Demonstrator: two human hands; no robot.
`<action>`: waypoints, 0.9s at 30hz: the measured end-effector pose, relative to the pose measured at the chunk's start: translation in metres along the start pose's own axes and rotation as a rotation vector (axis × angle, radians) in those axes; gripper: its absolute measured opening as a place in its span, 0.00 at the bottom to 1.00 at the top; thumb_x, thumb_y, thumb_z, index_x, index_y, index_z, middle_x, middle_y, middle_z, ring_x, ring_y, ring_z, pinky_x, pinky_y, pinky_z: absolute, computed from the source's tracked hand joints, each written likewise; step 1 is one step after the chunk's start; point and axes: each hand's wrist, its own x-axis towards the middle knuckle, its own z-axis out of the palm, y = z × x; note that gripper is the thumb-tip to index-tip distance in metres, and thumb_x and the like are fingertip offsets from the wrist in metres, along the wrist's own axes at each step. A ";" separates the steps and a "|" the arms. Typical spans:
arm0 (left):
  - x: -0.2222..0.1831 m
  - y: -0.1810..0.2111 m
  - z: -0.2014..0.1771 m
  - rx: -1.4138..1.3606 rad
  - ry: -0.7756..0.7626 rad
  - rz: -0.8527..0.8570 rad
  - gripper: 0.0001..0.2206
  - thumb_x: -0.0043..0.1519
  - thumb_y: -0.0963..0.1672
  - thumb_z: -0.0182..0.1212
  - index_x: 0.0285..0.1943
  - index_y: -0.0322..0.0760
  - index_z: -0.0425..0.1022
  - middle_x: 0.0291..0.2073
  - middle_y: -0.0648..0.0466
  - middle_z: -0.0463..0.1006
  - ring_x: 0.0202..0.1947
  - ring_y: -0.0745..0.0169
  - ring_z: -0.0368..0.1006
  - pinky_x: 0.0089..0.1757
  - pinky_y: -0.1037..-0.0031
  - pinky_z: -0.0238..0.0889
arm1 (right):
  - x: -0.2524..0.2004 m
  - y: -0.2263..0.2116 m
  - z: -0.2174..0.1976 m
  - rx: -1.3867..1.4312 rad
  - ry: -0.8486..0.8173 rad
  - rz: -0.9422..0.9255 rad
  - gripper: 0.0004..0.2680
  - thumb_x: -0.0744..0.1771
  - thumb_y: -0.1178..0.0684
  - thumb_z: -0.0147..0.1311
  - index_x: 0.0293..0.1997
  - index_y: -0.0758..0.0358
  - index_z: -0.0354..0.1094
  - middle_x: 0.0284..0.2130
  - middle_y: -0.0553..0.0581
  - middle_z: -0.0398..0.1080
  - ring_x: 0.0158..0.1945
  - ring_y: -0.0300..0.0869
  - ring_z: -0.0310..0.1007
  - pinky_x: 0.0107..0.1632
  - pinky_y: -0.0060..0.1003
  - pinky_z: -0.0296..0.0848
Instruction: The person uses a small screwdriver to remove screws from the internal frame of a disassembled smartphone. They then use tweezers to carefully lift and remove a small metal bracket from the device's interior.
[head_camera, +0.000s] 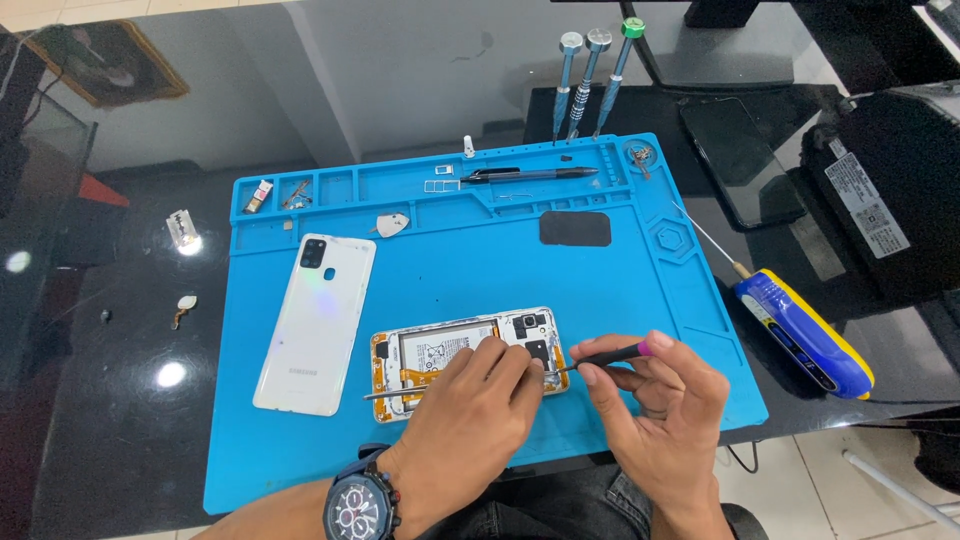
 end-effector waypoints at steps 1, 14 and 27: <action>0.000 -0.001 -0.001 0.000 0.000 0.000 0.09 0.65 0.40 0.62 0.51 0.29 0.74 0.39 0.47 0.69 0.43 0.47 0.65 0.36 0.60 0.64 | 0.000 -0.001 0.000 0.000 0.000 0.000 0.25 0.67 0.65 0.58 0.66 0.47 0.46 0.41 0.69 0.75 0.44 0.51 0.85 0.42 0.35 0.89; 0.012 -0.005 -0.006 -0.167 -0.097 0.037 0.19 0.60 0.38 0.65 0.61 0.27 0.71 0.47 0.43 0.69 0.46 0.44 0.63 0.41 0.53 0.66 | 0.007 -0.012 -0.008 -0.030 0.270 -0.041 0.22 0.68 0.66 0.53 0.62 0.51 0.41 0.35 0.81 0.72 0.33 0.56 0.82 0.37 0.41 0.85; 0.104 -0.011 0.000 -0.279 -0.053 0.086 0.10 0.63 0.35 0.57 0.52 0.29 0.77 0.39 0.46 0.72 0.38 0.49 0.67 0.33 0.60 0.65 | -0.011 0.012 -0.052 -0.019 0.467 0.076 0.22 0.69 0.68 0.52 0.64 0.55 0.40 0.39 0.77 0.71 0.36 0.55 0.80 0.44 0.44 0.84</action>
